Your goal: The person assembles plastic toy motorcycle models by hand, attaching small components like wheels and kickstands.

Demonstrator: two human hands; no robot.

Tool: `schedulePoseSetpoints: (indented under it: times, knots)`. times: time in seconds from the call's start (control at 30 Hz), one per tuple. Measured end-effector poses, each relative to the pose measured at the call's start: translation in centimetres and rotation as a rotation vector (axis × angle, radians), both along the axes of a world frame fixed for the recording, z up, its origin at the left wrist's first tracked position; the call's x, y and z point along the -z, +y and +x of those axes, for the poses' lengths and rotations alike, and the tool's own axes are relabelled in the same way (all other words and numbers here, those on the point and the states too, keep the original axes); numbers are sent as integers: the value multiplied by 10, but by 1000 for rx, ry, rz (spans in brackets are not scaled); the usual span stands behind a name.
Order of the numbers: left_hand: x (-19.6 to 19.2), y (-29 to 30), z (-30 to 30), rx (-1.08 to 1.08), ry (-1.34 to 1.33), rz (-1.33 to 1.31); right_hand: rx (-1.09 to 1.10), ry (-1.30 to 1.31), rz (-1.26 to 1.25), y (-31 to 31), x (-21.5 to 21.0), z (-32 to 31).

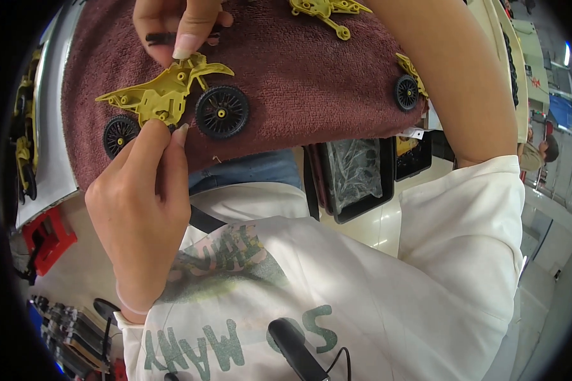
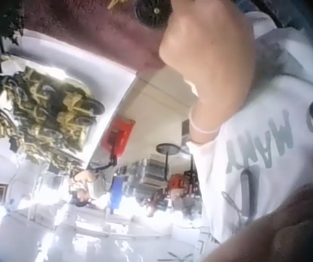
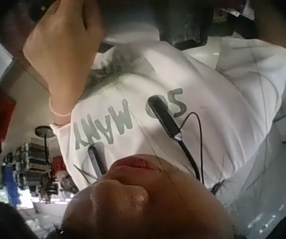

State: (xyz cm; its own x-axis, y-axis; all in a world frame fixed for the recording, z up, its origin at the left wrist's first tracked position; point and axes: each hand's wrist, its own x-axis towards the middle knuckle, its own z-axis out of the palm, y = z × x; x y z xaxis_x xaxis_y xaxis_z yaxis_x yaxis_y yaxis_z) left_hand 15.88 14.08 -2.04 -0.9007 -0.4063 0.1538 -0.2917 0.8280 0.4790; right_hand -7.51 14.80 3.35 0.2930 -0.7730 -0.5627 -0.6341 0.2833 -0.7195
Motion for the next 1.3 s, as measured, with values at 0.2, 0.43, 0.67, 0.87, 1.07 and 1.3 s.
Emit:
schedulePoseSetpoints:
  times: [0.2,0.43,0.67,0.87,1.07,1.3]
  knots:
    - [-1,1,0,-21,-61,16,-4,-45,65,-8,7,-2]
    - [-3,0,-1,-17,-67,29,-14,617,174,-20,-26,43]
    - [-6,0,-3,-9,-83,18,-69,713,122,-21,-22,45]
    - [0,7,-1,-29,-58,-63,74,686,40,-7,-28,51]
    - [1,9,11,-84,16,12,382,677,-314,40,-36,57]
    - [5,-19,31,-4,305,286,494,932,-542,85,5,33]
